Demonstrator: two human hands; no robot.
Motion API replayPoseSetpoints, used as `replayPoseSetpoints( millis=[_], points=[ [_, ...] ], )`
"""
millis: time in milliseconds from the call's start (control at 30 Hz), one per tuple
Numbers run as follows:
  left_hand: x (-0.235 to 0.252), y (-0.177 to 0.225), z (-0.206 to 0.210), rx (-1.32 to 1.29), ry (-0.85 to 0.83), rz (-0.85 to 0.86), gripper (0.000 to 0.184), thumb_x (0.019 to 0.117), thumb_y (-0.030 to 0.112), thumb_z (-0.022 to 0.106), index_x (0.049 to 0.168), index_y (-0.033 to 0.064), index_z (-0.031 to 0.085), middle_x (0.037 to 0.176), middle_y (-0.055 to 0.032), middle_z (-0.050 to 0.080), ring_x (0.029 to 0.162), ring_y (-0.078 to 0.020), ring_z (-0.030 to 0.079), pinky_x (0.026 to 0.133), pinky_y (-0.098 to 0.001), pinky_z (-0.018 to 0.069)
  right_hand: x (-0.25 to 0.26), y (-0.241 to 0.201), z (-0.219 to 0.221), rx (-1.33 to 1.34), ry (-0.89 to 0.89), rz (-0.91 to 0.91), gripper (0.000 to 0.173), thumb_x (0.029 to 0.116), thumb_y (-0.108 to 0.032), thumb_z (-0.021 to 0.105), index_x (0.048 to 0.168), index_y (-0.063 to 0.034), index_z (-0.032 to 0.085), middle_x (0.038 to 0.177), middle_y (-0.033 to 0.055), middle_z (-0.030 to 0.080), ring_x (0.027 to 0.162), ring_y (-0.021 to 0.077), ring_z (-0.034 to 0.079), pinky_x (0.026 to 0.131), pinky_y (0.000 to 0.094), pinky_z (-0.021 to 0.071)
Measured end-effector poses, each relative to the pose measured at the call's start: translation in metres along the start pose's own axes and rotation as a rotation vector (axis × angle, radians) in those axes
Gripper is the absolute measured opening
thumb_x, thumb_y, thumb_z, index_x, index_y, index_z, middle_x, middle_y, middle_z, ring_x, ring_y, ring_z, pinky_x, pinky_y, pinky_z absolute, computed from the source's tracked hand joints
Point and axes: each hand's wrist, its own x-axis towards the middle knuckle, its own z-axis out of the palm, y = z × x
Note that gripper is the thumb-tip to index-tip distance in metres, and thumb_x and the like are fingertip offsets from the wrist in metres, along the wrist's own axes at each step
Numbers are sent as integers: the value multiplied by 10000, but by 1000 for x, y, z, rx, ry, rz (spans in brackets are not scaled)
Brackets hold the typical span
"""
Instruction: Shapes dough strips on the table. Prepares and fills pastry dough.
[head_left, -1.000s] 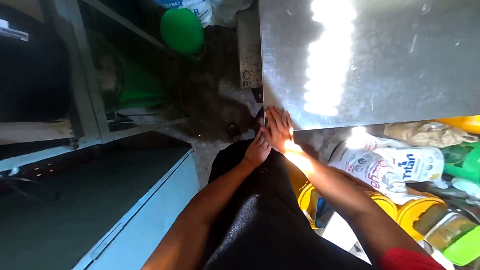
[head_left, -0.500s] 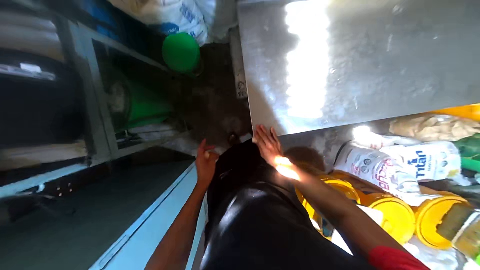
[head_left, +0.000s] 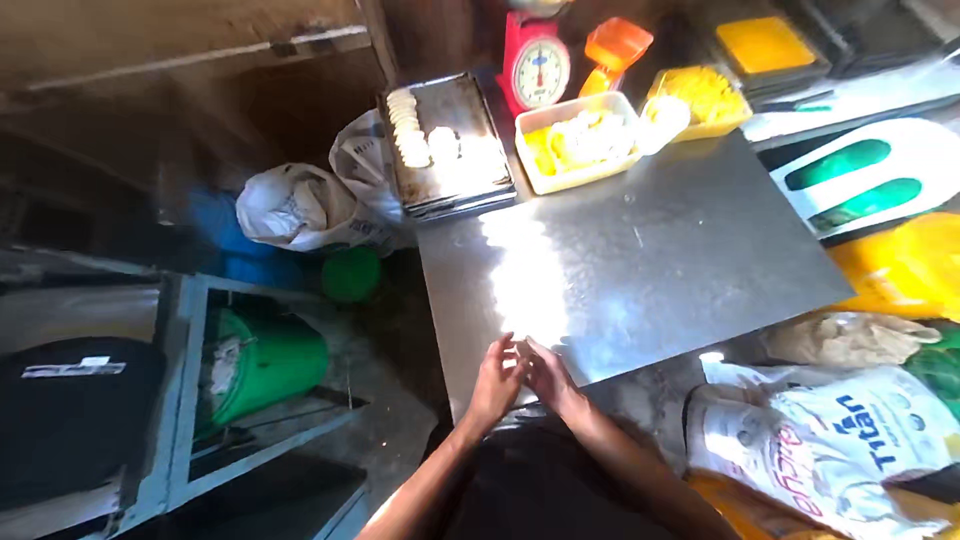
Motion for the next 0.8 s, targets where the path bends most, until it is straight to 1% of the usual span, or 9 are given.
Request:
replayPoseSetpoints(
  millis=[100,200,333,433,533,567,633,700,800],
  points=[
    [44,36,48,-71,110,98,518,984,155,664,1458,31,495,1379,-130,607,1130,-200,697,924,-390,638,28,-80,-22,-11,30,42,449,1089,-430,395,1193,-54,619,951,117,713,801,219,700,677,388,602],
    [74,63,78,-32,216,95,489,971,167,664,1422,27,537,1389,-131,598,1175,-201,674,953,-386,622,60,-171,-49,-149,59,21,424,1075,-407,479,1273,-59,619,993,114,718,804,216,709,669,356,602],
    [117,76,95,160,296,78,488,974,212,668,1430,73,561,1403,-122,585,1205,-180,650,987,-372,598,113,-317,-67,-270,43,-207,377,1081,-356,496,1259,-44,607,989,96,705,809,189,690,702,344,594],
    [137,76,95,235,366,51,468,976,205,655,1419,81,574,1362,-116,605,1194,-170,652,975,-365,600,162,-414,-74,-336,53,-389,471,1073,-467,476,1304,-77,601,1087,97,713,934,214,710,825,401,606],
    [145,79,94,309,417,-10,476,984,213,641,1438,90,563,1385,-119,594,1208,-170,643,988,-364,588,199,-494,-62,-523,166,-616,665,1049,-637,370,1439,-127,539,1305,100,663,1140,229,678,942,465,595],
    [147,79,92,353,432,-32,480,986,221,645,1441,94,562,1395,-120,590,1212,-171,641,997,-363,583,210,-510,-59,-722,267,-756,659,1065,-615,335,1470,-127,514,1362,95,632,1200,189,640,994,417,559],
    [154,78,77,457,462,-65,480,988,252,651,1439,104,571,1403,-110,595,1216,-166,638,1008,-359,572,222,-524,-56,-1052,403,-966,711,1071,-543,403,1577,-44,372,1545,199,473,1419,273,479,1196,451,385],
    [169,79,49,573,501,-71,465,987,262,654,1418,97,590,1387,-107,612,1215,-184,639,1024,-377,559,222,-502,-42,-1135,382,-1100,560,1077,-416,480,1502,-51,489,1470,192,553,1344,266,561,1149,451,450],
    [214,99,-17,833,500,-27,410,1027,266,579,1401,102,613,1361,-124,638,1233,-257,634,1024,-441,548,220,-412,-20,-1200,183,-1111,368,1071,-225,491,1338,-1,610,1327,177,643,1216,232,640,1058,412,532]
  ],
)
